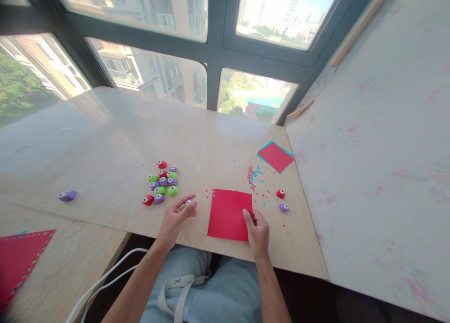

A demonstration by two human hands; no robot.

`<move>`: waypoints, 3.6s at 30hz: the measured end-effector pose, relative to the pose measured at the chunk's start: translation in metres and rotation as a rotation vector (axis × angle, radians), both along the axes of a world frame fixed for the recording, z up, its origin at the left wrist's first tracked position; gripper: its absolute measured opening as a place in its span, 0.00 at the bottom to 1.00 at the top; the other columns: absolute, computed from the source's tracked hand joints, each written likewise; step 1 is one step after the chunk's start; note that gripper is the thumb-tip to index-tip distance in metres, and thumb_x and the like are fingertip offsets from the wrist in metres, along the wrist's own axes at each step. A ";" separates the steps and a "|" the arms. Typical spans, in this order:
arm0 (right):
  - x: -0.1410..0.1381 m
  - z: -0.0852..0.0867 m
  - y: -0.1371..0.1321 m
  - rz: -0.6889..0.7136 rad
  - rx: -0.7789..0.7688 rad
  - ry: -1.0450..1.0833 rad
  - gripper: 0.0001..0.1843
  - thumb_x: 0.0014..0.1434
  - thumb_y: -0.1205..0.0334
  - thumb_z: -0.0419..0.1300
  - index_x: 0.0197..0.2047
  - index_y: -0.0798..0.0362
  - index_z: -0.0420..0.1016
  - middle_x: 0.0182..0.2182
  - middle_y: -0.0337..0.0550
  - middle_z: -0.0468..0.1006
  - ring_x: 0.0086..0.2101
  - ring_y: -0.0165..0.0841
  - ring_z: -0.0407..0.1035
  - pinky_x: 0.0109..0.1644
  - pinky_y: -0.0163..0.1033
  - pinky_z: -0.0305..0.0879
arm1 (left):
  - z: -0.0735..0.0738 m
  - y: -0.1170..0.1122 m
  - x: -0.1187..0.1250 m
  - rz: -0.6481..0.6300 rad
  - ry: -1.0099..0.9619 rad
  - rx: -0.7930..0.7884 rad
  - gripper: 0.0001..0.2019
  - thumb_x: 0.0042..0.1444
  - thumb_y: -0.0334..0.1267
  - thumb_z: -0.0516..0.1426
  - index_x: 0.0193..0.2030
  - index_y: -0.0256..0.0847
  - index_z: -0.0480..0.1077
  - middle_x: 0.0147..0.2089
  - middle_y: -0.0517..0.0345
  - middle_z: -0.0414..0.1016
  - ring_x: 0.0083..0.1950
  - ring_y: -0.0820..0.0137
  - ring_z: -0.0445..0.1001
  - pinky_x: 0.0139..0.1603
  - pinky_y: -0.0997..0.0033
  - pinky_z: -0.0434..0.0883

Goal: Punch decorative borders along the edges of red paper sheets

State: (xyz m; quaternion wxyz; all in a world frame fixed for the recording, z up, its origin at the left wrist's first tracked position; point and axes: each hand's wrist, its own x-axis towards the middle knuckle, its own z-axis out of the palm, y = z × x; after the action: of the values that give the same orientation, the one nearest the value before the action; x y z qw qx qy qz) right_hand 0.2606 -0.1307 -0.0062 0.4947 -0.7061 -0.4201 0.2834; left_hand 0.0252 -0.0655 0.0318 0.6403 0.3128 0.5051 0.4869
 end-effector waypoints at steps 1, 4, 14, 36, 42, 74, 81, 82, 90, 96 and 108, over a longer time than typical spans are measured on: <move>0.000 0.000 0.000 -0.002 0.001 0.006 0.21 0.59 0.44 0.60 0.26 0.52 0.65 0.22 0.33 0.60 0.25 0.29 0.54 0.28 0.34 0.54 | -0.001 0.000 0.002 -0.001 0.031 -0.010 0.27 0.39 0.47 0.72 0.45 0.33 0.77 0.26 0.61 0.75 0.28 0.73 0.74 0.32 0.73 0.75; 0.000 -0.001 0.000 -0.002 -0.003 0.022 0.21 0.59 0.44 0.61 0.26 0.52 0.65 0.22 0.33 0.60 0.25 0.30 0.54 0.28 0.34 0.54 | -0.003 0.002 0.008 0.005 0.036 -0.045 0.27 0.37 0.46 0.72 0.43 0.33 0.79 0.27 0.58 0.77 0.29 0.71 0.75 0.33 0.72 0.75; 0.000 0.000 0.002 0.007 -0.013 0.028 0.21 0.59 0.44 0.60 0.27 0.53 0.68 0.22 0.34 0.63 0.25 0.30 0.56 0.28 0.34 0.56 | -0.013 0.010 0.015 -0.003 -0.241 -0.156 0.24 0.41 0.45 0.72 0.43 0.32 0.79 0.37 0.52 0.80 0.34 0.73 0.76 0.37 0.74 0.76; 0.001 -0.002 0.002 0.065 0.044 0.062 0.21 0.59 0.43 0.59 0.27 0.53 0.68 0.22 0.34 0.61 0.25 0.30 0.55 0.28 0.34 0.56 | -0.024 0.007 0.008 -0.080 -0.434 -0.117 0.19 0.46 0.33 0.71 0.46 0.33 0.75 0.42 0.48 0.82 0.45 0.67 0.81 0.49 0.71 0.78; 0.002 -0.003 0.001 0.113 0.052 0.077 0.20 0.60 0.44 0.58 0.29 0.53 0.71 0.22 0.35 0.64 0.25 0.30 0.57 0.29 0.34 0.56 | -0.031 0.004 0.008 -0.054 -0.438 -0.061 0.21 0.43 0.36 0.73 0.44 0.33 0.75 0.40 0.50 0.82 0.43 0.66 0.81 0.47 0.71 0.78; 0.005 0.004 -0.005 0.148 0.149 0.180 0.21 0.60 0.45 0.57 0.25 0.51 0.63 0.21 0.32 0.59 0.24 0.29 0.54 0.27 0.34 0.54 | -0.026 0.002 0.026 0.001 -0.343 -0.028 0.14 0.51 0.28 0.67 0.44 0.35 0.72 0.40 0.53 0.81 0.39 0.72 0.80 0.43 0.74 0.77; 0.005 0.005 -0.005 0.157 0.154 0.146 0.21 0.60 0.45 0.57 0.25 0.51 0.65 0.20 0.32 0.60 0.24 0.29 0.54 0.27 0.34 0.54 | -0.027 0.001 0.024 -0.036 -0.343 -0.018 0.16 0.51 0.27 0.67 0.46 0.34 0.72 0.42 0.51 0.80 0.40 0.71 0.80 0.43 0.73 0.76; 0.005 0.005 -0.005 0.153 0.156 0.138 0.20 0.60 0.45 0.57 0.25 0.51 0.65 0.20 0.32 0.60 0.24 0.29 0.54 0.27 0.34 0.54 | -0.027 0.000 0.024 -0.032 -0.347 -0.020 0.16 0.50 0.27 0.67 0.46 0.34 0.72 0.42 0.51 0.80 0.40 0.71 0.80 0.43 0.73 0.76; 0.005 0.004 -0.005 0.124 0.154 0.097 0.22 0.59 0.45 0.57 0.23 0.50 0.60 0.20 0.31 0.56 0.23 0.28 0.51 0.26 0.33 0.52 | -0.028 -0.005 0.023 -0.021 -0.357 0.008 0.20 0.47 0.25 0.69 0.48 0.34 0.73 0.42 0.52 0.80 0.42 0.71 0.80 0.46 0.73 0.76; 0.005 0.004 -0.005 0.116 0.145 0.103 0.22 0.60 0.44 0.57 0.23 0.50 0.61 0.20 0.31 0.56 0.24 0.28 0.52 0.27 0.34 0.52 | -0.025 -0.006 0.025 -0.039 -0.309 0.019 0.24 0.41 0.25 0.71 0.47 0.34 0.75 0.41 0.52 0.81 0.41 0.71 0.79 0.45 0.74 0.75; 0.005 0.004 -0.005 0.095 0.124 0.122 0.23 0.59 0.43 0.58 0.23 0.50 0.60 0.20 0.31 0.56 0.23 0.28 0.51 0.26 0.33 0.52 | -0.025 -0.008 0.032 -0.001 0.086 0.196 0.15 0.44 0.32 0.70 0.41 0.38 0.76 0.41 0.53 0.81 0.44 0.65 0.78 0.48 0.70 0.71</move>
State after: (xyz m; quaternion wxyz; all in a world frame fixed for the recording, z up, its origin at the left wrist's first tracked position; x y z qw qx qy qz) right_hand 0.2652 -0.1360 -0.0020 0.5484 -0.6347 -0.4387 0.3224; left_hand 0.0577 -0.0734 0.0068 0.5847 0.3949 0.4818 0.5196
